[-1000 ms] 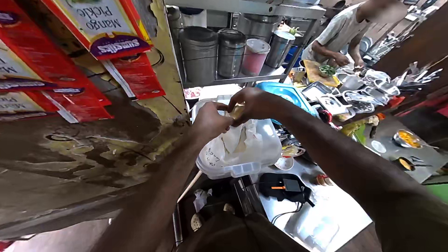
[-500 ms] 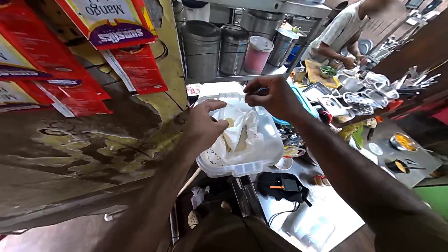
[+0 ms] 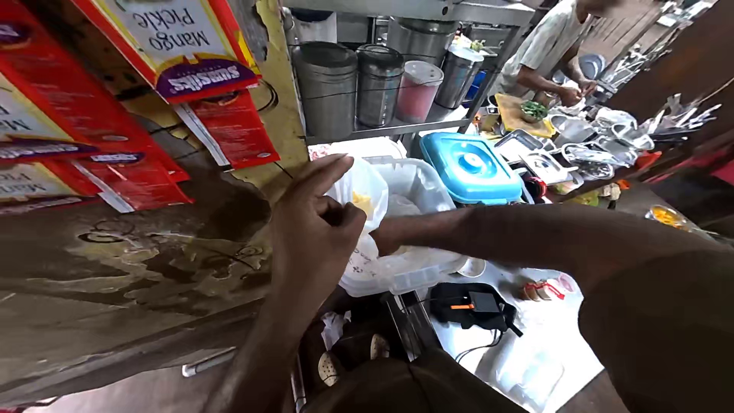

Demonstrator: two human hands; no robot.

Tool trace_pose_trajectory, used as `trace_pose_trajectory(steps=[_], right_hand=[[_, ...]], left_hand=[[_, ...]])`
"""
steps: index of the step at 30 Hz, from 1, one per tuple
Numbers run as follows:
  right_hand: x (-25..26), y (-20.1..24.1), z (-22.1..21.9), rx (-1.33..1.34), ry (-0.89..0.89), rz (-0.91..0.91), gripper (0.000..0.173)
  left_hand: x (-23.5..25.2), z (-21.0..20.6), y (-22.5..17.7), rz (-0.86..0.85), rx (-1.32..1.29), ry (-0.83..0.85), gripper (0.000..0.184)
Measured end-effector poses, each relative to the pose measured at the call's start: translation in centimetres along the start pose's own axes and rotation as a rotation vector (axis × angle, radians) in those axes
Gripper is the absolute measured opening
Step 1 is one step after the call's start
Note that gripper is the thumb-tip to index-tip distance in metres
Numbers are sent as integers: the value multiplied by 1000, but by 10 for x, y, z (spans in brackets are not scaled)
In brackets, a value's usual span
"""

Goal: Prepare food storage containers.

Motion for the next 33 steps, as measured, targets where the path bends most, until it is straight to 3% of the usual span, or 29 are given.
trace_pose_trajectory(steps=[6, 10, 12, 18, 21, 25, 30, 33], right_hand=[[-35, 15, 16, 48, -4, 85, 26], [-29, 23, 19, 66, 218, -60, 38], [-29, 25, 18, 88, 239, -90, 39], [-37, 27, 10, 69, 34, 121, 27], [-36, 25, 13, -73, 91, 103, 28], [-35, 7, 25, -67, 10, 89, 30], [-53, -28, 46, 213, -159, 56, 38], [-90, -50, 67, 456, -310, 33, 33]], left_hand=[[-19, 7, -2, -114, -14, -35, 58], [-22, 5, 5, -79, -14, -27, 58], [-21, 5, 8, -62, -14, -19, 58], [-17, 0, 18, -22, -28, 5, 58], [-18, -5, 22, -7, -32, 32, 57], [-23, -2, 15, -8, -3, 93, 61], [-19, 1, 14, 12, -15, 80, 61], [-11, -3, 18, 8, -30, 37, 57]])
Point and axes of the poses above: each hand's wrist, its own x-axis towards the middle knuckle, its own z-axis out of the back of the hand, y = z × x, the point moved 3 cm from there along x, towards the middle knuckle, and after that the axes turned 11 degrees about -z, right-handed, at the moved point
